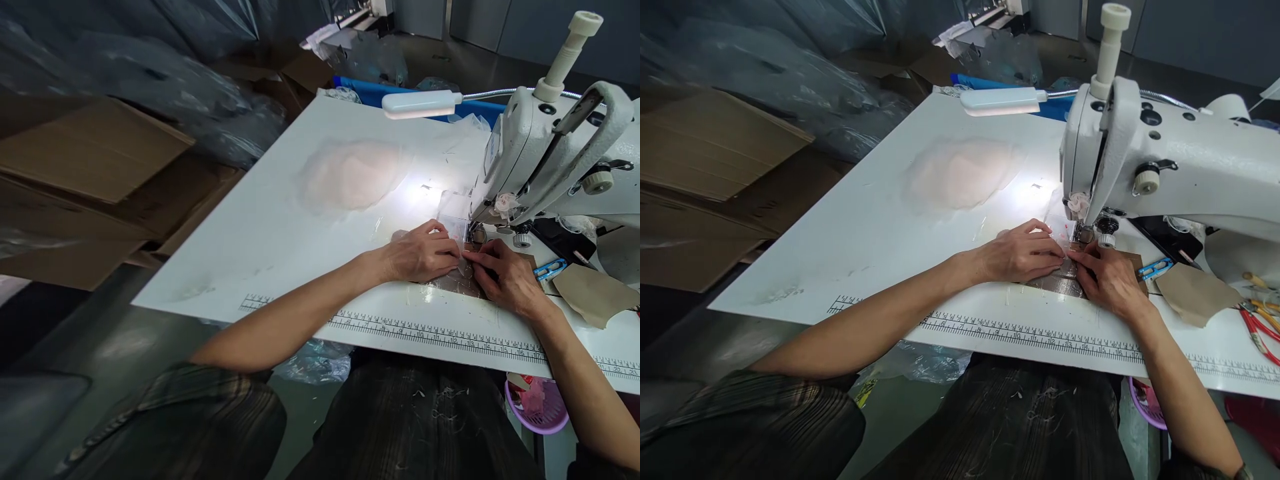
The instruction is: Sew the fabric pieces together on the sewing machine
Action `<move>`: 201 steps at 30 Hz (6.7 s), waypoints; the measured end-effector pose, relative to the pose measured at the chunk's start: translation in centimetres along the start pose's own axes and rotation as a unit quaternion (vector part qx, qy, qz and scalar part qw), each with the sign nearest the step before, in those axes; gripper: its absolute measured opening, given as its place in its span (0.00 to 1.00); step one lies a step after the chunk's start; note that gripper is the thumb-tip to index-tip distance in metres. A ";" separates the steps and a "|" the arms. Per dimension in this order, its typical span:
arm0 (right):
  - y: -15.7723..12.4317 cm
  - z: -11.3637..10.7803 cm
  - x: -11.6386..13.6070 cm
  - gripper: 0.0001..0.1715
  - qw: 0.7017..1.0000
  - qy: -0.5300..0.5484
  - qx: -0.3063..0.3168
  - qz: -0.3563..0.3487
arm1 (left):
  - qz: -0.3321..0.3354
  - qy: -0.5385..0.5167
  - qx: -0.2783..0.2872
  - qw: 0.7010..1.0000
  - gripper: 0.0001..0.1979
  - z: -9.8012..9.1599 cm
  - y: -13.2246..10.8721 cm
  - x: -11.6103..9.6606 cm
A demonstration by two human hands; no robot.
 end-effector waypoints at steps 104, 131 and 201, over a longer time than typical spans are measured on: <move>-0.8 0.0 2.5 0.20 0.991 -0.130 -0.041 -0.002 | -0.066 0.046 0.030 0.996 0.19 0.7 0.9 2.7; -0.9 0.6 0.7 0.21 0.996 -0.064 -0.013 0.062 | 0.007 -0.018 0.032 0.999 0.13 -0.2 0.9 1.2; -0.4 -2.0 -3.4 0.30 0.959 0.112 0.065 0.251 | -0.102 0.066 0.110 0.987 0.24 0.1 1.6 2.0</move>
Point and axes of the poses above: each hand's wrist, its own y-axis towards the middle knuckle, its own z-axis out of the palm, x = y × z, the point moved 6 cm from there along y, towards the middle knuckle, and after that the axes turned 7 degrees about -y, right-handed, at the moved point
